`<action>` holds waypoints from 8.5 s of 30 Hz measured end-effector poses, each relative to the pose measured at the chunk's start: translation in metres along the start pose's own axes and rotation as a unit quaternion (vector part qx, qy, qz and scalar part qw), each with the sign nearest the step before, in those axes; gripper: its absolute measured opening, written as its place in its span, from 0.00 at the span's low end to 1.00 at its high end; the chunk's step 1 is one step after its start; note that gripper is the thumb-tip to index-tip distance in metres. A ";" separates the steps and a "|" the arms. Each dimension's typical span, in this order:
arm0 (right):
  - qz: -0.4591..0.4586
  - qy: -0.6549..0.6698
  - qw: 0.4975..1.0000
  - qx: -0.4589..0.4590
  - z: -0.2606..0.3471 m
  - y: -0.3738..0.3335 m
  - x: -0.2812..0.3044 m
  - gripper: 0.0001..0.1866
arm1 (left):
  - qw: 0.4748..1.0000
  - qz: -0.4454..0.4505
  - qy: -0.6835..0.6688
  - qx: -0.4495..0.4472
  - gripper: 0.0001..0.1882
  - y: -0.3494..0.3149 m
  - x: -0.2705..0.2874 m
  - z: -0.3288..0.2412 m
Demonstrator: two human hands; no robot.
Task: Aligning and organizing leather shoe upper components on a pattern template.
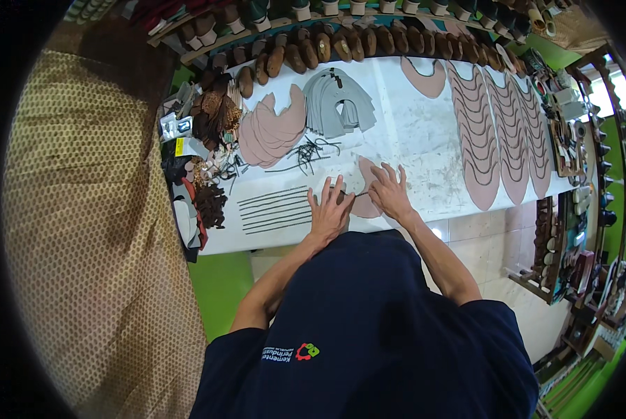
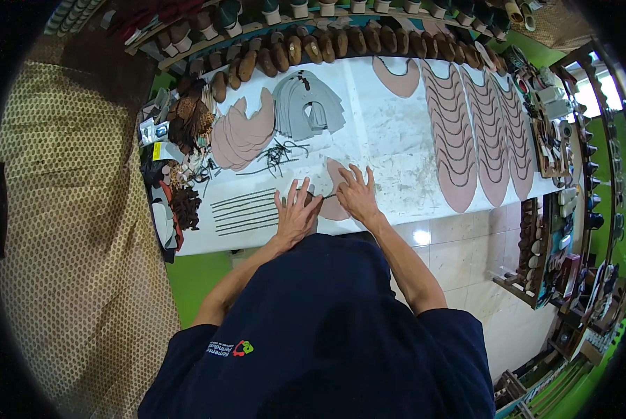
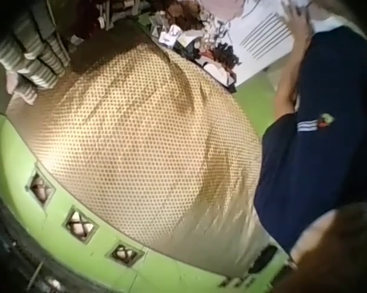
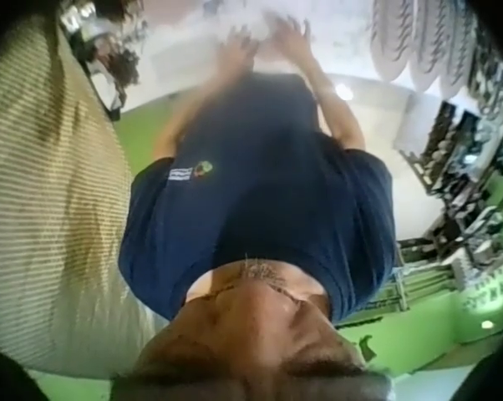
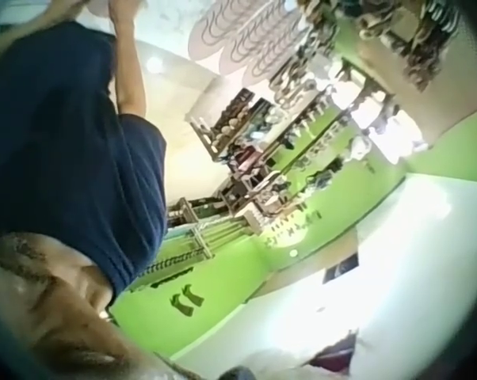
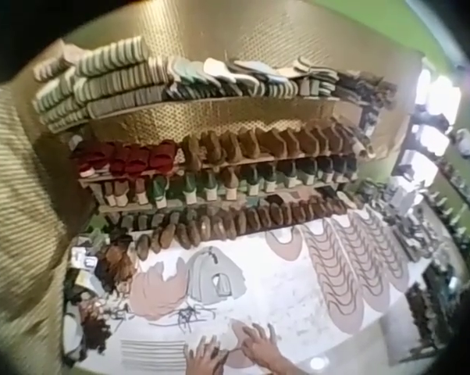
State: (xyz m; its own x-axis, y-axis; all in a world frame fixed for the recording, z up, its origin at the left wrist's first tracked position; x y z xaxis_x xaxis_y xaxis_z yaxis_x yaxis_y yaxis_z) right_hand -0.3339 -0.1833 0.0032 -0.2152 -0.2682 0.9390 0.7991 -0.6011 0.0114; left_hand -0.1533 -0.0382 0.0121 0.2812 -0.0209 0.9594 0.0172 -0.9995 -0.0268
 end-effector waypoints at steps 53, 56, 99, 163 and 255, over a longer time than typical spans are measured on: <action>0.077 0.021 0.988 0.130 -0.021 0.029 0.012 0.09 | 0.993 0.030 0.040 0.110 0.25 0.001 -0.017 -0.046; -0.019 0.059 0.996 0.062 -0.026 0.018 0.014 0.09 | 0.985 0.018 0.014 0.169 0.30 0.000 -0.011 -0.052; -0.022 0.057 0.993 -0.103 -0.018 -0.003 0.020 0.11 | 0.823 -0.135 -0.204 0.512 0.11 0.011 -0.029 -0.060; -0.004 0.063 0.996 0.066 -0.002 -0.004 0.013 0.06 | 0.983 0.025 -0.045 0.175 0.25 -0.015 -0.017 -0.027; 0.071 -0.025 0.987 0.143 -0.013 0.042 0.010 0.02 | 0.988 0.033 -0.043 0.148 0.26 0.013 -0.024 -0.056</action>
State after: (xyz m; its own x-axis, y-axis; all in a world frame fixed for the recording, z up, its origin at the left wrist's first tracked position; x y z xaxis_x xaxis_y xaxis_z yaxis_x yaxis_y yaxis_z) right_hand -0.3098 -0.2214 0.0090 -0.0677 -0.2919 0.9540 0.9466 -0.3208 -0.0310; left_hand -0.2136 -0.0520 0.0041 0.3718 -0.0706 0.9256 0.2717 -0.9452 -0.1812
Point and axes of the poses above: each hand's wrist, its own y-axis towards the middle knuckle, its own x-axis out of the back of the hand, z = x × y, the point moved 1 cm from there along y, towards the middle knuckle, and after that the axes turned 6 degrees about z, right-handed, at the moved point
